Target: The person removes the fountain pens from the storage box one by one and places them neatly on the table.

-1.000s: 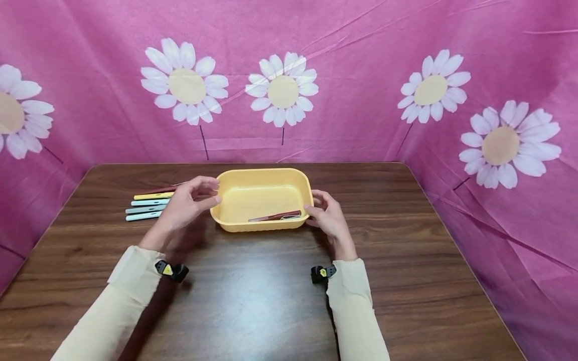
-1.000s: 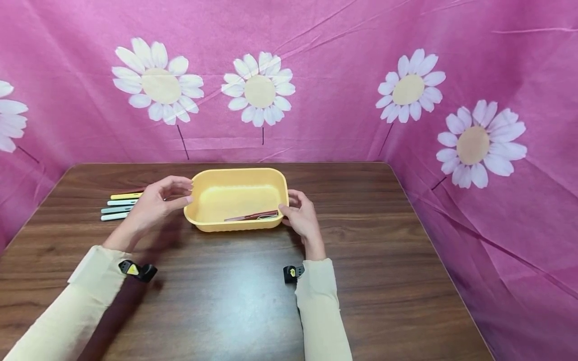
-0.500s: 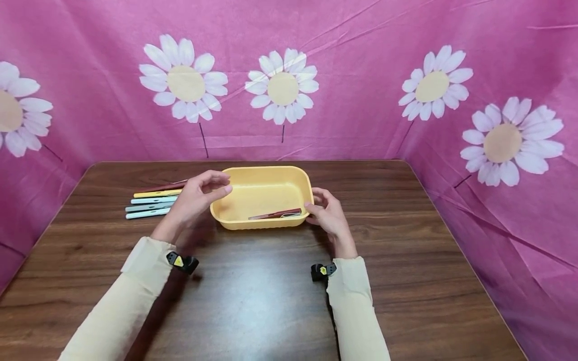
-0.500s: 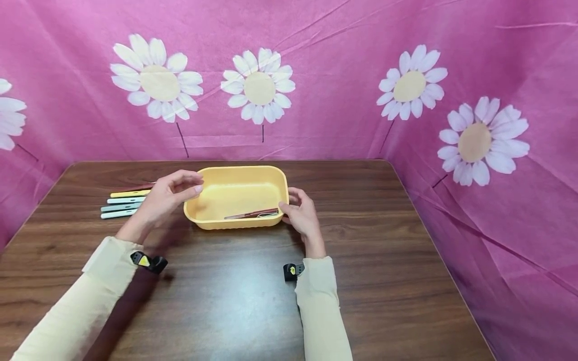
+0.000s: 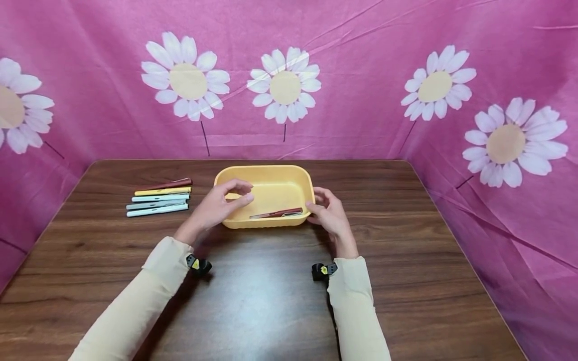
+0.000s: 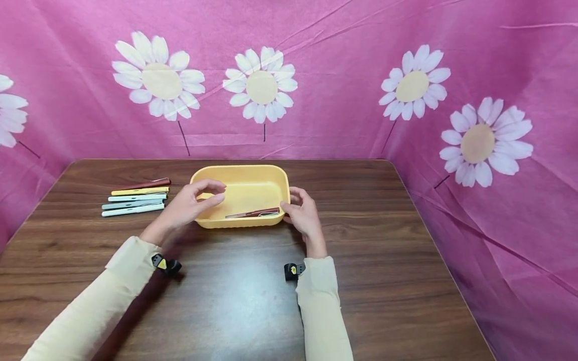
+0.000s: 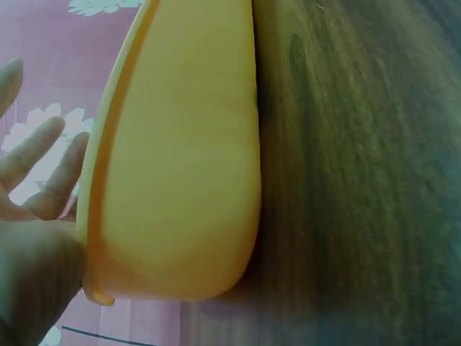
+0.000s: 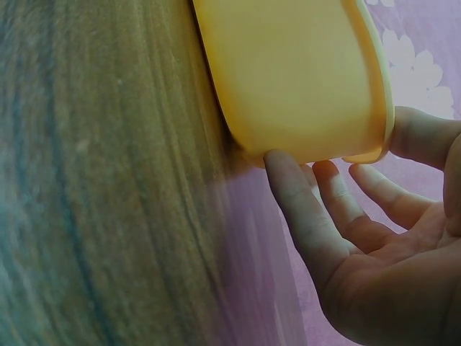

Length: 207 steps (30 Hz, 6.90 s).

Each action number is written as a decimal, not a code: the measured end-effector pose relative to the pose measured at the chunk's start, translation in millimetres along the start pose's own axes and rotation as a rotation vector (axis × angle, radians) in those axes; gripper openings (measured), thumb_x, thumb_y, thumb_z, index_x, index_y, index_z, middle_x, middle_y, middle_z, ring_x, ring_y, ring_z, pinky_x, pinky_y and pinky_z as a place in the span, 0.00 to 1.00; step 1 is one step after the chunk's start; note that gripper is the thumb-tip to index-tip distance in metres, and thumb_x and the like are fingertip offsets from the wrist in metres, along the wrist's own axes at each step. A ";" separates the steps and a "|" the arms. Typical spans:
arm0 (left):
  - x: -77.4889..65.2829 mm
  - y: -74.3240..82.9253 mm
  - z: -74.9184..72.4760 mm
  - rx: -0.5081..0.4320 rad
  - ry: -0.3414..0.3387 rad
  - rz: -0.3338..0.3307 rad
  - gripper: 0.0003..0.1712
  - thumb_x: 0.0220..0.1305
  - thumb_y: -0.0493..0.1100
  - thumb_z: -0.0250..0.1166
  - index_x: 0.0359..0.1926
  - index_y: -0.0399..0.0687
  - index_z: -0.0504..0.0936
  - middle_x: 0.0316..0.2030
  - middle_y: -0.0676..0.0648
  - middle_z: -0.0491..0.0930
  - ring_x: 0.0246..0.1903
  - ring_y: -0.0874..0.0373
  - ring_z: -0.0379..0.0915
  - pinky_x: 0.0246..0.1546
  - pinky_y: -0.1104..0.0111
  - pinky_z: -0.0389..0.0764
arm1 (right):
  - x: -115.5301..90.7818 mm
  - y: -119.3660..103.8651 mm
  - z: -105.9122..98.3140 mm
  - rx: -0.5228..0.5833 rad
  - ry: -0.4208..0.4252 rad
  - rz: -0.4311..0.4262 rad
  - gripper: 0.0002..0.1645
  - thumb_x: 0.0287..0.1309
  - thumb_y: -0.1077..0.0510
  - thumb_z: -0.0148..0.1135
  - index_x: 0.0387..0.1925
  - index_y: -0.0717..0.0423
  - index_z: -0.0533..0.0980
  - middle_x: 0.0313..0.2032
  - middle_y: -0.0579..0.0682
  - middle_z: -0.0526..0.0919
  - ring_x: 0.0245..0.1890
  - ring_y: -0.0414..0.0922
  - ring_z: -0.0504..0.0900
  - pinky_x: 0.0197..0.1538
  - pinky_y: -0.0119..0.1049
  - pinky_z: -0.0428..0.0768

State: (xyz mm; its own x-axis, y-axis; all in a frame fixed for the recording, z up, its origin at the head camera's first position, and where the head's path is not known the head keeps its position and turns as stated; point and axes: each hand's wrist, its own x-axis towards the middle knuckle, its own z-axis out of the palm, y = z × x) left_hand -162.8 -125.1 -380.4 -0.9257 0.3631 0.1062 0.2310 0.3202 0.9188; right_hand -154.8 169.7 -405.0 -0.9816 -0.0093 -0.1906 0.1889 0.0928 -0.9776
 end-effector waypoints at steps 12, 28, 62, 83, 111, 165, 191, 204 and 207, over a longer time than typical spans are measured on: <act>20.2 1.0 5.1 0.134 -0.232 -0.030 0.28 0.65 0.48 0.71 0.59 0.35 0.77 0.54 0.37 0.80 0.54 0.44 0.77 0.56 0.53 0.77 | 1.5 -0.4 0.6 -0.001 0.014 0.013 0.28 0.69 0.64 0.61 0.68 0.58 0.68 0.61 0.60 0.76 0.49 0.53 0.83 0.48 0.48 0.84; 35.5 -6.2 18.5 0.120 -0.373 -0.183 0.18 0.64 0.40 0.72 0.50 0.32 0.80 0.43 0.41 0.87 0.46 0.52 0.82 0.48 0.63 0.80 | 0.5 2.6 4.9 0.017 -0.009 0.001 0.30 0.68 0.66 0.60 0.69 0.62 0.66 0.61 0.64 0.75 0.47 0.52 0.84 0.46 0.45 0.85; 30.3 -6.0 15.2 -0.022 -0.253 -0.228 0.09 0.63 0.33 0.70 0.43 0.32 0.87 0.36 0.34 0.87 0.35 0.41 0.83 0.40 0.59 0.83 | -3.0 4.1 3.2 0.017 -0.002 -0.002 0.30 0.69 0.65 0.60 0.70 0.62 0.66 0.62 0.65 0.74 0.53 0.58 0.82 0.49 0.49 0.84; 29.3 7.9 5.5 0.072 -0.086 -0.126 0.08 0.64 0.33 0.69 0.43 0.34 0.88 0.38 0.42 0.87 0.39 0.55 0.80 0.42 0.65 0.79 | 1.0 1.3 1.9 0.005 0.009 -0.008 0.28 0.69 0.66 0.60 0.68 0.61 0.67 0.61 0.63 0.75 0.51 0.55 0.83 0.46 0.45 0.85; -14.3 9.7 -65.2 0.253 -0.003 -0.050 0.07 0.68 0.34 0.67 0.45 0.38 0.87 0.38 0.41 0.86 0.37 0.53 0.75 0.36 0.71 0.75 | -1.0 -0.5 -0.1 0.019 0.012 -0.003 0.28 0.68 0.67 0.60 0.68 0.62 0.67 0.61 0.63 0.76 0.50 0.55 0.81 0.45 0.44 0.85; -34.3 -81.1 -197.2 0.516 0.213 -0.201 0.14 0.69 0.37 0.66 0.51 0.32 0.83 0.47 0.31 0.81 0.29 0.58 0.69 0.26 0.68 0.70 | 0.4 -1.9 4.0 -0.024 0.001 -0.015 0.28 0.69 0.66 0.59 0.68 0.61 0.67 0.61 0.63 0.75 0.53 0.57 0.81 0.47 0.47 0.85; -26.7 -117.1 -199.0 0.459 0.161 -0.256 0.18 0.70 0.41 0.66 0.54 0.31 0.81 0.45 0.43 0.83 0.35 0.69 0.69 0.33 0.75 0.71 | -1.1 0.8 1.4 -0.035 0.013 -0.016 0.27 0.68 0.66 0.60 0.67 0.60 0.69 0.59 0.61 0.77 0.50 0.53 0.82 0.46 0.46 0.85; -23.8 -119.2 -199.7 0.470 0.136 -0.272 0.17 0.75 0.40 0.60 0.55 0.30 0.79 0.50 0.31 0.79 0.37 0.65 0.69 0.33 0.74 0.70 | -1.1 0.3 1.9 -0.031 0.014 -0.006 0.27 0.69 0.65 0.60 0.67 0.59 0.69 0.59 0.61 0.77 0.51 0.54 0.82 0.49 0.49 0.84; -21.6 -117.5 -199.0 0.479 0.125 -0.281 0.18 0.75 0.41 0.59 0.55 0.30 0.79 0.49 0.30 0.79 0.39 0.60 0.70 0.34 0.72 0.70 | -2.1 0.3 0.7 -0.031 0.019 -0.004 0.28 0.68 0.65 0.61 0.68 0.59 0.69 0.60 0.61 0.76 0.52 0.54 0.82 0.49 0.49 0.84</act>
State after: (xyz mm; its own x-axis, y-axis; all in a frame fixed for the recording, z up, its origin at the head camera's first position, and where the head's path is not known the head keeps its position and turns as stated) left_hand -229.6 -344.6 -415.0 -0.9929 0.1097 -0.0470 0.0535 0.7611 0.6464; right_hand -152.7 169.1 -405.0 -0.9828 0.0094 -0.1843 0.1840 0.1237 -0.9751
